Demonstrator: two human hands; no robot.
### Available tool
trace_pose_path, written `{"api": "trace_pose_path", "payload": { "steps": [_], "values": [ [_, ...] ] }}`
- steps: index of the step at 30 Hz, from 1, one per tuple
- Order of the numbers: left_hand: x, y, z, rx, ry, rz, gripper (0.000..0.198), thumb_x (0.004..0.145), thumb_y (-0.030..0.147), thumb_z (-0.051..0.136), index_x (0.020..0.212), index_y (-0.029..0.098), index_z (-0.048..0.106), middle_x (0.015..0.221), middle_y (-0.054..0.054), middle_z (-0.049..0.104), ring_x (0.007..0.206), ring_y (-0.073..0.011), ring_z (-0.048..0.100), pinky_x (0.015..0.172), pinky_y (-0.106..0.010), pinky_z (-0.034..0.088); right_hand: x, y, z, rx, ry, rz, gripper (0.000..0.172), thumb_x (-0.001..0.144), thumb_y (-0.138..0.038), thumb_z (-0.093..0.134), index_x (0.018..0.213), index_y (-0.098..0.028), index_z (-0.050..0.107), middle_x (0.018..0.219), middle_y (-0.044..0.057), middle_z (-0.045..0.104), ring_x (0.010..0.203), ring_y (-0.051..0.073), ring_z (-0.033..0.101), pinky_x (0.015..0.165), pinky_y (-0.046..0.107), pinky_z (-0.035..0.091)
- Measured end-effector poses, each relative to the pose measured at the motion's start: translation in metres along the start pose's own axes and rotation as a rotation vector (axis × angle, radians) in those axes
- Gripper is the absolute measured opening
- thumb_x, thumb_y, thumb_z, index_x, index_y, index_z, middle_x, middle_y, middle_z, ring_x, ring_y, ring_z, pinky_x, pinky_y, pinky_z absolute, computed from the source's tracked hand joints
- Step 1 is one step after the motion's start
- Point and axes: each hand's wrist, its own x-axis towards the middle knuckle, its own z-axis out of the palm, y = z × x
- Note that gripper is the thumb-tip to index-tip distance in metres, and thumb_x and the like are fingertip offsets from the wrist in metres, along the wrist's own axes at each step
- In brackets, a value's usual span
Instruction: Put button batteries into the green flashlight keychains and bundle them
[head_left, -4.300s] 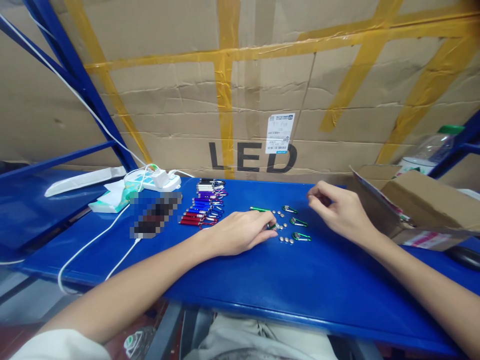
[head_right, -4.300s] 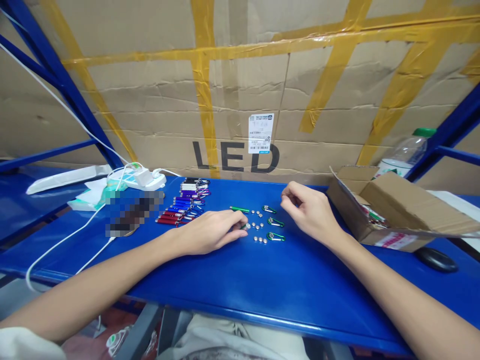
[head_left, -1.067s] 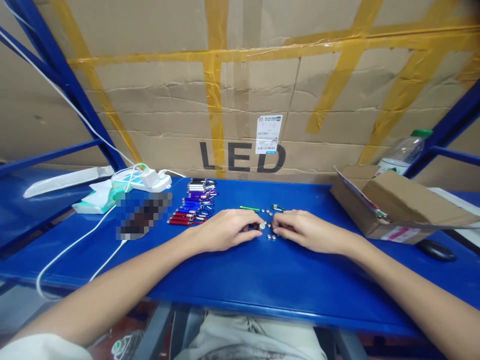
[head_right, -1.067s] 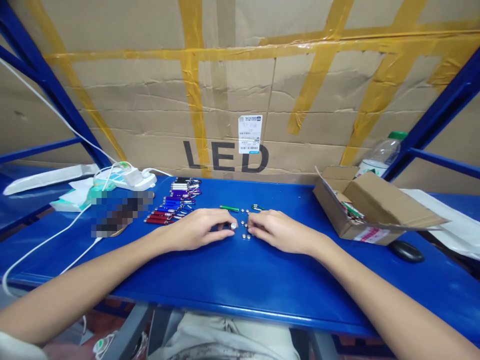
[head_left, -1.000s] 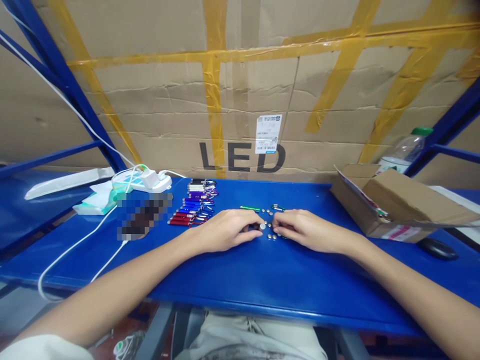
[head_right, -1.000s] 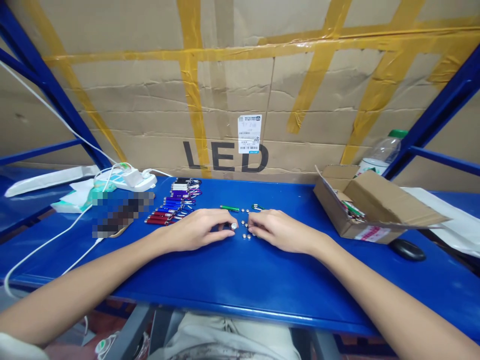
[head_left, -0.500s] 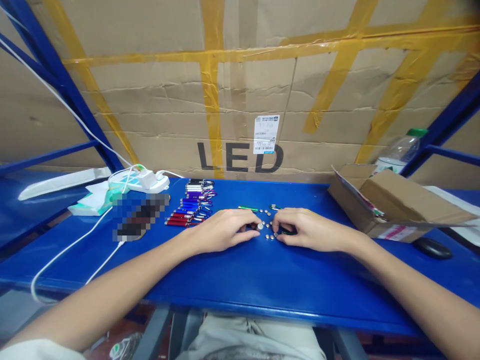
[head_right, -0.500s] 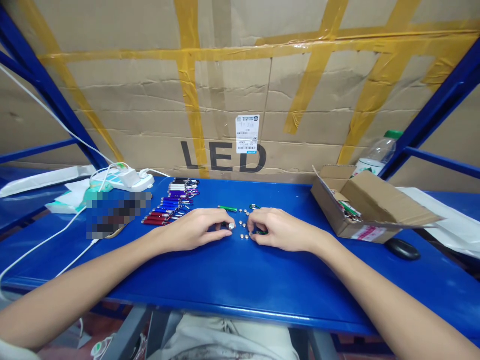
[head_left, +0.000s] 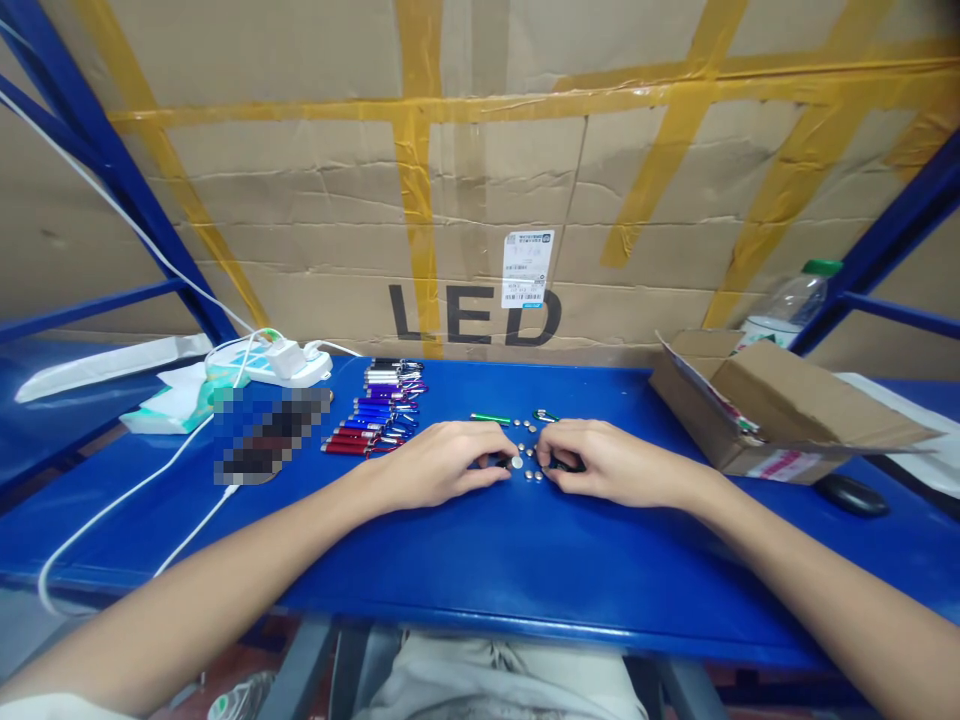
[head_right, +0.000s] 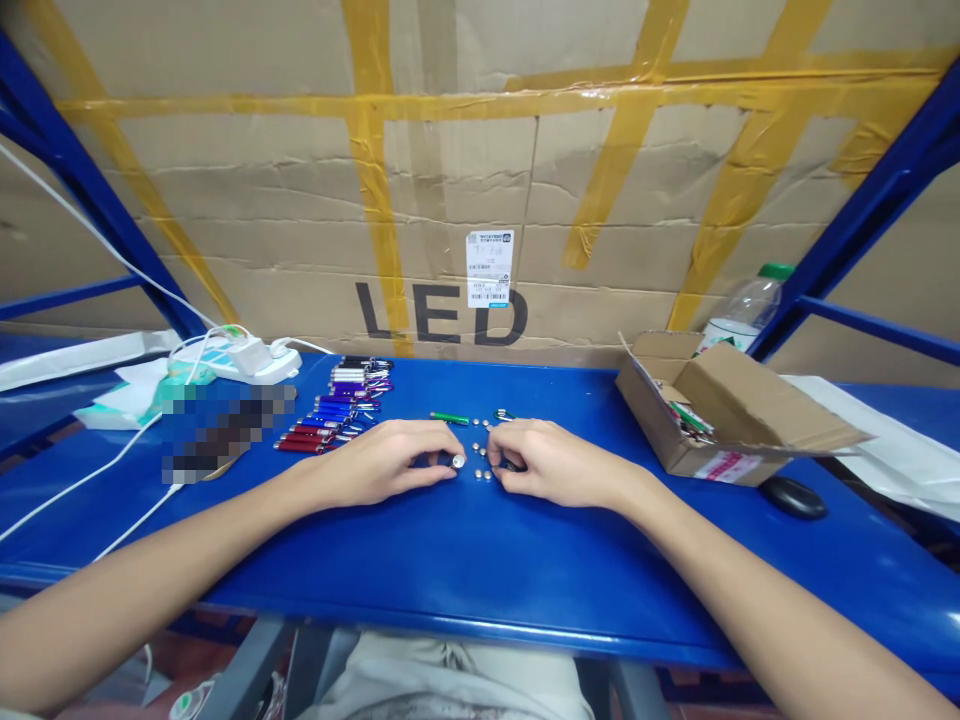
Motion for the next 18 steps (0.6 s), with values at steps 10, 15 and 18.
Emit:
{"api": "trace_pose_path", "payload": {
  "steps": [10, 15, 18],
  "values": [
    [-0.0001, 0.0025, 0.0013, 0.012, 0.008, 0.023, 0.017, 0.109, 0.025, 0.064, 0.124, 0.017, 0.068, 0.12, -0.009, 0.076, 0.106, -0.0224, 0.073, 0.094, -0.03, 0.052, -0.0026, -0.0026, -0.0029, -0.019, 0.17, 0.051, 0.007, 0.094, -0.015, 0.062, 0.096, -0.022, 0.059, 0.079, -0.004, 0.055, 0.07, 0.016, 0.049, 0.068, 0.027, 0.037],
    [0.0006, 0.0025, 0.0001, 0.014, 0.012, 0.027, 0.017, 0.11, 0.025, 0.062, 0.124, 0.017, 0.068, 0.122, -0.01, 0.075, 0.109, -0.0229, 0.073, 0.096, -0.031, 0.052, -0.0037, -0.0021, -0.002, -0.019, 0.212, 0.051, 0.006, 0.095, -0.017, 0.059, 0.097, -0.022, 0.056, 0.081, -0.003, 0.057, 0.069, 0.015, 0.05, 0.067, 0.027, 0.039],
    [0.0012, 0.0024, -0.0019, -0.001, 0.003, 0.043, 0.016, 0.111, 0.024, 0.06, 0.122, 0.018, 0.07, 0.123, -0.01, 0.075, 0.112, -0.0229, 0.072, 0.099, -0.031, 0.053, -0.0044, -0.0019, -0.0012, -0.009, 0.248, 0.044, 0.006, 0.097, -0.02, 0.059, 0.1, -0.023, 0.055, 0.083, -0.002, 0.061, 0.069, 0.015, 0.054, 0.067, 0.027, 0.041]
  ]
}}
